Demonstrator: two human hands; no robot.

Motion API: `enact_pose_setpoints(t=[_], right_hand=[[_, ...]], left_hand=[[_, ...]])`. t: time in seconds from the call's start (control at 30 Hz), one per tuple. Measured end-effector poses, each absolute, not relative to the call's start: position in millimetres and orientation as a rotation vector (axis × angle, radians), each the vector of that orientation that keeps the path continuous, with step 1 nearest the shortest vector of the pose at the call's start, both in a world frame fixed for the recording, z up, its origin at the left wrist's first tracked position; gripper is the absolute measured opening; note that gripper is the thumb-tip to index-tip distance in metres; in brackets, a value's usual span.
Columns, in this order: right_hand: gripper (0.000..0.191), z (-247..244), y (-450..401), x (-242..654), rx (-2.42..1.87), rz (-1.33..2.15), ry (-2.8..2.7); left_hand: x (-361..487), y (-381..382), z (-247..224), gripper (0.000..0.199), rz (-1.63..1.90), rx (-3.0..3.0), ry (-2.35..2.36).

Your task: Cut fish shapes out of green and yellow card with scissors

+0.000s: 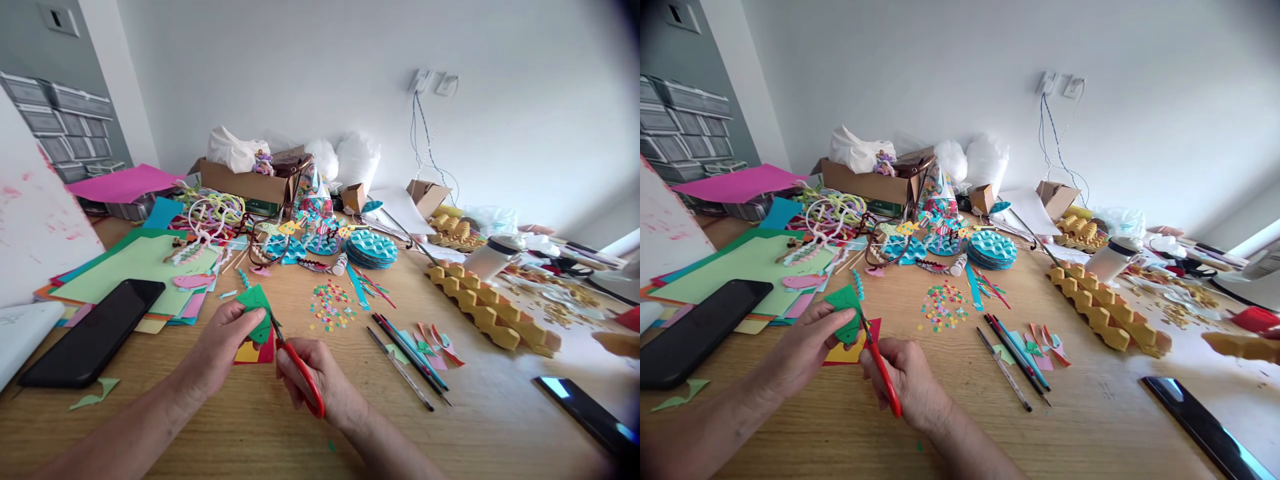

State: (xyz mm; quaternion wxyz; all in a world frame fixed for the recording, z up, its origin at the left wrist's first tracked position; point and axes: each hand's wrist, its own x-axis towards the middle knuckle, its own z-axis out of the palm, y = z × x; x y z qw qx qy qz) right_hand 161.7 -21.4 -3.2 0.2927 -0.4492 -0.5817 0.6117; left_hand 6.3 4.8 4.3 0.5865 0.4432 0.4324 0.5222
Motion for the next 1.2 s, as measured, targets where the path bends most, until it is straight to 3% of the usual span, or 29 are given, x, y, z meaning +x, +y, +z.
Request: enact_pose_setpoints(t=[1.2], right_hand=[[0.051, -5.6, -21.6, 163.3, -1.166, 1.611, -1.573]], left_hand=[[5.2, 6.9, 5.9, 0.021, 1.159, 0.994, 0.919]])
